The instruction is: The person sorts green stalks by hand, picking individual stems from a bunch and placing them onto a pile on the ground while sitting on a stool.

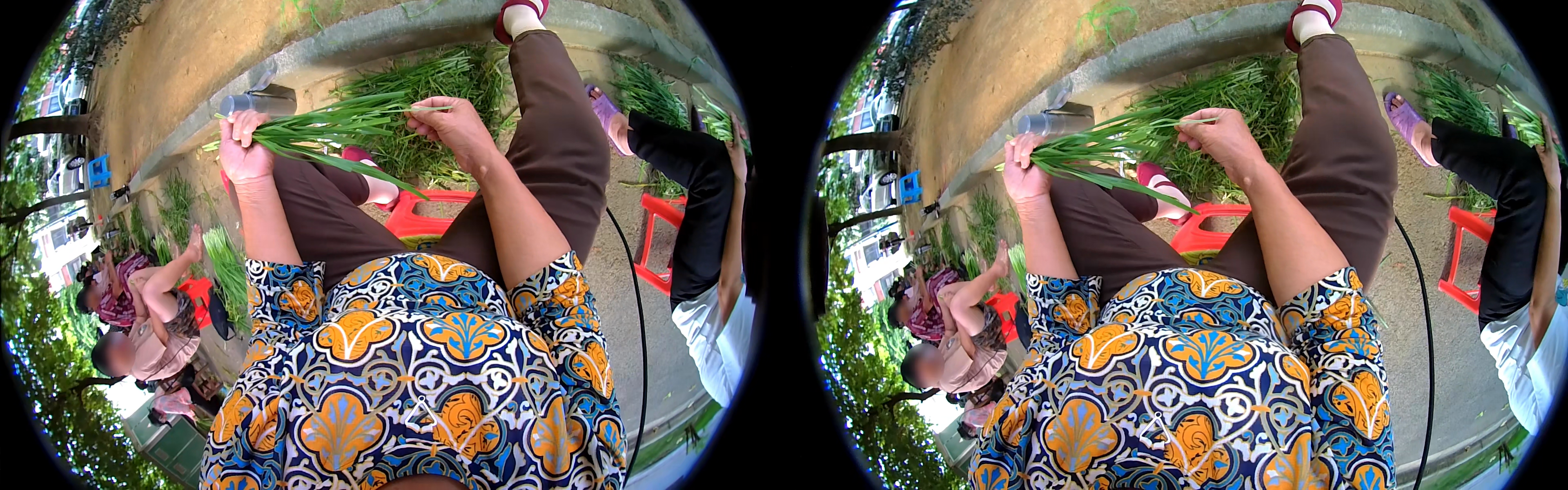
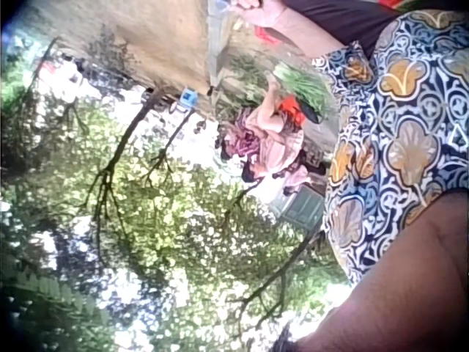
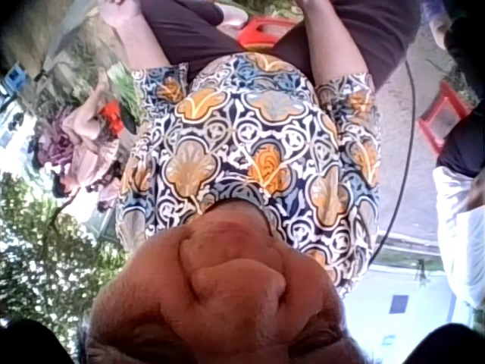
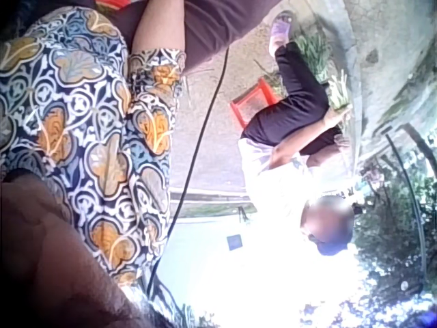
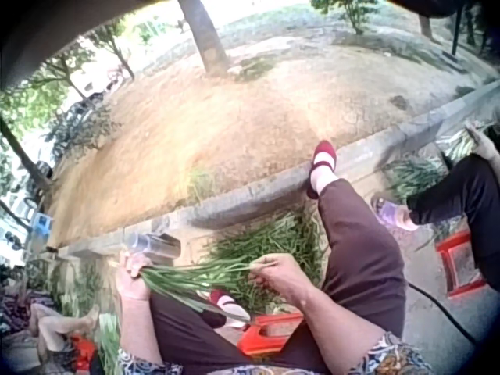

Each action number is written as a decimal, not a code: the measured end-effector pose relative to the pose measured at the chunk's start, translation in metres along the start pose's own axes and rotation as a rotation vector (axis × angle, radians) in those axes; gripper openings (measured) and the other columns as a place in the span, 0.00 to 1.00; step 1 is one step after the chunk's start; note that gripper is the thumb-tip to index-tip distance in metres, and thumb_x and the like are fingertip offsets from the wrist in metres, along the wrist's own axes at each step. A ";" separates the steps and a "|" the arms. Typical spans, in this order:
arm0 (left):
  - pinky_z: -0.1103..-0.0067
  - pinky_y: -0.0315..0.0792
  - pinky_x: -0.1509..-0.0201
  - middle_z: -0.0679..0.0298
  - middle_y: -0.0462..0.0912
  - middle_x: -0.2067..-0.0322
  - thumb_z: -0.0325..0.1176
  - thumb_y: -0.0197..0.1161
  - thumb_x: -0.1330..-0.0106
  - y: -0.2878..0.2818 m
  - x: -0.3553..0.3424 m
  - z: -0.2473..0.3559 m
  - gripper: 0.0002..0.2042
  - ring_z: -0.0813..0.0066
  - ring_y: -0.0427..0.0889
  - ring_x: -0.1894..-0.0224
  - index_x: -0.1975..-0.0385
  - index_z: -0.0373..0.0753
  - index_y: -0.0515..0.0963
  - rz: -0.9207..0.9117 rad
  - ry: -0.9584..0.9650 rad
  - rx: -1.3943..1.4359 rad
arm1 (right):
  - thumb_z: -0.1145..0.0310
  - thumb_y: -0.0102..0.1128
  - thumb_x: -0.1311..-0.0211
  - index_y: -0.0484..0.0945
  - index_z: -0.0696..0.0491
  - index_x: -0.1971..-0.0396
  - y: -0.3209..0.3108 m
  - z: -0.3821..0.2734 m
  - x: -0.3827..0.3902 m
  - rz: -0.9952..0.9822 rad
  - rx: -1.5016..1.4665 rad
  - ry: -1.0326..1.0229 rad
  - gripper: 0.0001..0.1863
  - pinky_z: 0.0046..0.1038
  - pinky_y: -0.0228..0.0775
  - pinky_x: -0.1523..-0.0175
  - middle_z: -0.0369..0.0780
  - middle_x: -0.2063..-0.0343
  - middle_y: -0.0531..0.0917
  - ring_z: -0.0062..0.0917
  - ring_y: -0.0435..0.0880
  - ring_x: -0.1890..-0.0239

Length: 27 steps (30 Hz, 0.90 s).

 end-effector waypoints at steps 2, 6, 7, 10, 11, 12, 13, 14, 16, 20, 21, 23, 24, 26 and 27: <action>0.81 0.59 0.77 0.72 0.54 0.89 0.44 0.40 0.31 0.004 0.002 -0.002 0.18 0.79 0.52 0.89 0.79 0.38 0.63 -0.027 0.004 -0.024 | 0.68 0.59 0.45 0.79 0.55 0.69 -0.005 0.004 -0.004 0.033 -0.017 -0.007 0.07 0.14 0.62 0.71 0.33 0.76 0.81 0.11 0.73 0.77; 0.83 0.55 0.81 0.71 0.54 0.90 0.43 0.41 0.31 0.010 0.004 -0.004 0.18 0.80 0.52 0.90 0.79 0.38 0.63 -0.090 0.016 -0.067 | 0.72 0.60 0.48 0.77 0.57 0.73 -0.008 -0.001 -0.003 0.080 -0.104 -0.031 0.05 0.15 0.63 0.72 0.35 0.79 0.79 0.14 0.72 0.78; 0.84 0.55 0.82 0.71 0.55 0.90 0.43 0.41 0.31 0.010 0.005 -0.003 0.18 0.80 0.52 0.90 0.79 0.38 0.63 -0.104 0.021 -0.083 | 0.74 0.59 0.49 0.77 0.58 0.75 -0.008 -0.003 -0.002 0.089 -0.132 -0.033 0.04 0.16 0.64 0.72 0.35 0.80 0.78 0.15 0.72 0.79; 0.84 0.54 0.83 0.70 0.56 0.90 0.43 0.44 0.32 0.015 0.007 -0.007 0.17 0.80 0.53 0.90 0.79 0.38 0.64 -0.200 -0.019 -0.146 | 0.73 0.58 0.49 0.75 0.56 0.77 -0.009 0.003 -0.006 0.077 -0.193 -0.009 0.03 0.16 0.62 0.73 0.34 0.81 0.77 0.15 0.71 0.79; 0.84 0.54 0.83 0.70 0.56 0.90 0.43 0.45 0.32 0.013 0.008 -0.006 0.17 0.80 0.53 0.90 0.79 0.38 0.64 -0.215 -0.023 -0.193 | 0.72 0.58 0.49 0.75 0.56 0.77 -0.011 0.005 -0.006 0.096 -0.172 -0.007 0.03 0.17 0.62 0.73 0.33 0.81 0.76 0.15 0.71 0.79; 0.84 0.54 0.83 0.70 0.57 0.90 0.43 0.45 0.32 0.013 0.010 -0.005 0.17 0.80 0.53 0.90 0.79 0.38 0.64 -0.230 -0.026 -0.243 | 0.72 0.57 0.49 0.75 0.55 0.77 -0.013 0.006 -0.007 0.112 -0.154 -0.006 0.03 0.17 0.62 0.73 0.33 0.81 0.76 0.15 0.71 0.79; 0.83 0.54 0.82 0.70 0.57 0.90 0.43 0.46 0.33 0.013 0.011 -0.003 0.16 0.80 0.54 0.90 0.79 0.39 0.64 -0.246 -0.029 -0.293 | 0.71 0.57 0.49 0.75 0.55 0.77 -0.015 0.007 -0.007 0.128 -0.135 -0.006 0.04 0.17 0.62 0.73 0.33 0.81 0.76 0.14 0.71 0.79; 0.83 0.54 0.82 0.70 0.57 0.90 0.43 0.47 0.33 0.012 0.013 -0.001 0.16 0.80 0.54 0.90 0.79 0.39 0.65 -0.249 -0.031 -0.324 | 0.71 0.57 0.49 0.75 0.54 0.77 -0.015 0.007 -0.008 0.133 -0.133 -0.012 0.04 0.17 0.62 0.73 0.33 0.81 0.76 0.14 0.71 0.79; 0.83 0.54 0.82 0.70 0.57 0.90 0.44 0.47 0.33 0.014 0.018 -0.005 0.16 0.80 0.54 0.90 0.78 0.39 0.65 -0.253 -0.043 -0.380 | 0.70 0.58 0.48 0.75 0.54 0.77 -0.018 0.008 -0.008 0.152 -0.128 -0.020 0.04 0.17 0.62 0.73 0.33 0.81 0.76 0.14 0.71 0.79; 0.83 0.55 0.81 0.70 0.59 0.89 0.45 0.45 0.32 0.027 0.024 -0.009 0.17 0.81 0.55 0.89 0.77 0.40 0.66 -0.295 -0.076 -0.551 | 0.70 0.58 0.49 0.73 0.53 0.78 -0.010 0.025 -0.011 0.158 -0.348 0.078 0.04 0.18 0.63 0.74 0.32 0.81 0.75 0.15 0.71 0.79; 0.83 0.55 0.81 0.70 0.59 0.89 0.45 0.44 0.31 0.030 0.027 -0.010 0.17 0.81 0.55 0.88 0.77 0.40 0.66 -0.307 -0.079 -0.589 | 0.70 0.58 0.49 0.73 0.53 0.79 -0.009 0.028 -0.011 0.160 -0.376 0.103 0.04 0.18 0.63 0.74 0.32 0.81 0.75 0.15 0.71 0.80; 0.83 0.55 0.81 0.71 0.60 0.89 0.46 0.42 0.31 0.034 0.032 -0.014 0.18 0.81 0.55 0.88 0.77 0.39 0.66 -0.330 -0.086 -0.668 | 0.71 0.58 0.49 0.73 0.52 0.79 -0.008 0.034 -0.011 0.178 -0.409 0.148 0.04 0.18 0.63 0.75 0.32 0.81 0.75 0.15 0.71 0.80; 0.83 0.55 0.81 0.71 0.60 0.89 0.46 0.42 0.31 0.037 0.035 -0.017 0.18 0.82 0.55 0.88 0.76 0.39 0.66 -0.345 -0.108 -0.691 | 0.71 0.58 0.49 0.72 0.52 0.79 -0.007 0.037 -0.009 0.196 -0.417 0.171 0.04 0.18 0.63 0.75 0.32 0.82 0.75 0.15 0.71 0.80; 0.83 0.55 0.81 0.72 0.59 0.89 0.46 0.41 0.30 0.039 0.039 -0.024 0.18 0.82 0.55 0.88 0.76 0.39 0.66 -0.376 -0.153 -0.739 | 0.72 0.58 0.49 0.72 0.53 0.79 -0.006 0.042 -0.008 0.227 -0.413 0.199 0.05 0.18 0.63 0.75 0.32 0.82 0.75 0.16 0.71 0.80; 0.83 0.54 0.81 0.72 0.59 0.89 0.46 0.40 0.30 0.039 0.040 -0.026 0.18 0.83 0.54 0.89 0.75 0.40 0.67 -0.393 -0.176 -0.744 | 0.71 0.58 0.49 0.72 0.53 0.80 -0.007 0.043 -0.007 0.241 -0.396 0.202 0.05 0.19 0.63 0.75 0.32 0.81 0.75 0.16 0.71 0.80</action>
Point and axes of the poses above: each hand's wrist, its own x-axis away from the middle knuckle, its own y-axis out of the palm, z = x × y, the point moved 10 cm from there along -x, towards the middle knuckle
